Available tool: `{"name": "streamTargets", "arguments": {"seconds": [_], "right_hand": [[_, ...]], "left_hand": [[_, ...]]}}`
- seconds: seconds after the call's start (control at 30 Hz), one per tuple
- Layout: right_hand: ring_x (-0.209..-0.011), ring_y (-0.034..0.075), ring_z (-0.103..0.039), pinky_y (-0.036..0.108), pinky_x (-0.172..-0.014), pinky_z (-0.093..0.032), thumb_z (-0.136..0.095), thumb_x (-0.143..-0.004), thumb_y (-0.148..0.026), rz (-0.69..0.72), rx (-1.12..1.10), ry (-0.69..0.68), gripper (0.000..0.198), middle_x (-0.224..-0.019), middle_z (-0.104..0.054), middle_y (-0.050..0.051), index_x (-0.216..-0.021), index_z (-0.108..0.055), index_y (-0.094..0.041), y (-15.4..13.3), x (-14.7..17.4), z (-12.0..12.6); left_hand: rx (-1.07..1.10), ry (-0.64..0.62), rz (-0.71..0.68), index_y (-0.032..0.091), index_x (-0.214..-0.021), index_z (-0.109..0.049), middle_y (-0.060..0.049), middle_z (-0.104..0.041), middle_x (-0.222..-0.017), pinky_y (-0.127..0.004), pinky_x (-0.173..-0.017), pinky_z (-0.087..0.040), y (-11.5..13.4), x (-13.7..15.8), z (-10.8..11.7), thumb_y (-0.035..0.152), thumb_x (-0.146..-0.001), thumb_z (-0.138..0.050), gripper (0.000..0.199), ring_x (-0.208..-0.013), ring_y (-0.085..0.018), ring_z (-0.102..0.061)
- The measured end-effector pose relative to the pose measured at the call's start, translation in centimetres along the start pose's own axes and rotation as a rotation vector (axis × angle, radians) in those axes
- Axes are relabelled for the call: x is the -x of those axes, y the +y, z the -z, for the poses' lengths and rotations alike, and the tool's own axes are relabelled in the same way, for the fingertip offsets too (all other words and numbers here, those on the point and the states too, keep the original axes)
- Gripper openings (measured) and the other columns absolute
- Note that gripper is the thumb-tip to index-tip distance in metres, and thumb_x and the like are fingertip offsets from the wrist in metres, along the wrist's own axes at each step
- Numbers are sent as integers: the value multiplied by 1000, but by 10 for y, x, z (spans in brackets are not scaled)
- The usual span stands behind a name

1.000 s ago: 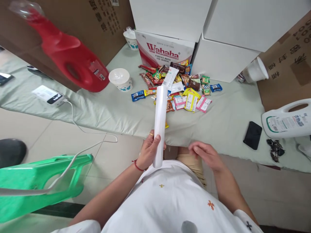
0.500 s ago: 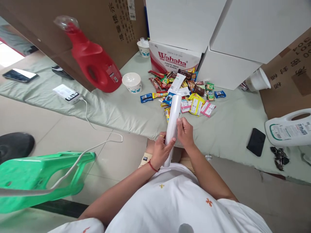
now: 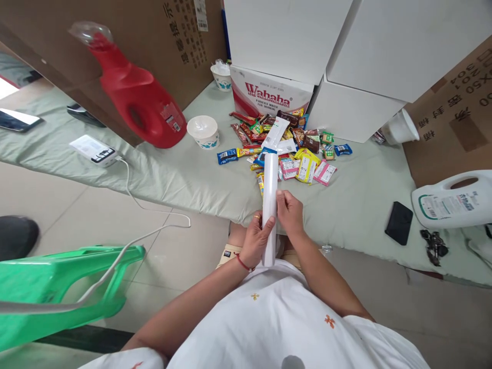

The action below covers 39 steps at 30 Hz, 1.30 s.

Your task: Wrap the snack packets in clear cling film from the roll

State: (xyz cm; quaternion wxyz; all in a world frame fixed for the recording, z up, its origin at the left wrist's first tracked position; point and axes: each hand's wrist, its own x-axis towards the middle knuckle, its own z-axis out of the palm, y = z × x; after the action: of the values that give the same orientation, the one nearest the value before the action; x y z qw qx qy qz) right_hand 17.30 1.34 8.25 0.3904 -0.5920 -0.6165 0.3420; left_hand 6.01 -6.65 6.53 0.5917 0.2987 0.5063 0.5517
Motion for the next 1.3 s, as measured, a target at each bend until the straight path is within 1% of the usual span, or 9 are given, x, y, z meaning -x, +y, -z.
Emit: {"name": "streamTargets", "arguments": {"seconds": [0.1, 0.23, 0.37, 0.47, 0.63, 0.73, 0.83, 1.03, 1.3], "right_hand": [[-62, 17, -52, 29, -61, -34, -27, -108, -49, 199, 350, 85, 48, -67, -60, 3, -75, -52, -23, -2, -4, 2], [-66, 18, -59, 28, -63, -34, -27, -110, -44, 433, 499, -126, 46, -72, -66, 5, -84, -57, -22, -19, -10, 14], [-65, 17, -60, 27, -64, -36, -28, -111, -45, 541, 494, -276, 47, -68, -65, 2, -83, -57, -22, -44, -8, 33], [-60, 17, -57, 28, -62, -36, -28, -111, -49, 529, 512, -187, 50, -64, -62, 2, -79, -56, -22, -54, -13, 61], [-58, 16, -57, 27, -61, -36, -29, -107, -61, 485, 546, -137, 56, -60, -61, 1, -80, -58, -22, -63, -28, 113], [-56, 16, -55, 28, -61, -36, -25, -106, -66, 473, 612, -149, 61, -58, -60, 1, -74, -55, -23, -71, -31, 132], [-55, 16, -56, 29, -61, -37, -24, -104, -70, 462, 686, -109, 64, -58, -61, 2, -72, -55, -24, -77, -30, 151], [-47, 15, -55, 30, -58, -44, -35, -101, -72, 256, 616, 36, 58, -56, -61, 0, -81, -64, -25, -69, -21, 193], [-45, 17, -55, 32, -54, -44, -43, -97, -72, 71, 605, 129, 55, -56, -60, 1, -81, -66, -26, -36, -4, 233]], "left_hand": [[261, -37, 141, 23, -107, -67, -3, -72, -101, -33, -91, -50, -5, 1, 0, 62, -79, -80, 50, -103, -22, -64], [486, -43, 141, 24, -111, -71, -5, -74, -114, -35, -101, -51, -2, -10, -3, 67, -74, -81, 58, -117, -25, -65], [519, -34, 123, 19, -104, -70, -2, -75, -97, -33, -88, -56, 2, -35, -8, 59, -67, -90, 57, -91, -19, -70], [558, -66, 238, 17, -96, -67, 0, -69, -79, -31, -75, -57, 2, -49, -1, 46, -62, -96, 53, -74, -16, -66], [695, -296, 294, 16, -106, -68, -8, -70, -99, -36, -77, -59, 10, -45, 7, 58, -71, -84, 57, -91, -22, -67], [514, -228, 288, 19, -106, -63, -6, -68, -96, -37, -73, -60, 14, -43, -6, 60, -69, -86, 60, -82, -19, -65], [288, -148, 323, 19, -101, -61, -1, -64, -87, -32, -68, -58, 18, -50, -17, 32, -56, -96, 59, -71, -14, -61], [528, -255, 418, 15, -105, -67, -6, -66, -86, -33, -75, -60, 26, -57, -14, 45, -70, -75, 47, -80, -19, -66], [124, -109, 415, 17, -84, -63, 0, -65, -75, -26, -60, -53, 17, -59, -26, 28, -59, -87, 37, -65, -13, -59]]}}
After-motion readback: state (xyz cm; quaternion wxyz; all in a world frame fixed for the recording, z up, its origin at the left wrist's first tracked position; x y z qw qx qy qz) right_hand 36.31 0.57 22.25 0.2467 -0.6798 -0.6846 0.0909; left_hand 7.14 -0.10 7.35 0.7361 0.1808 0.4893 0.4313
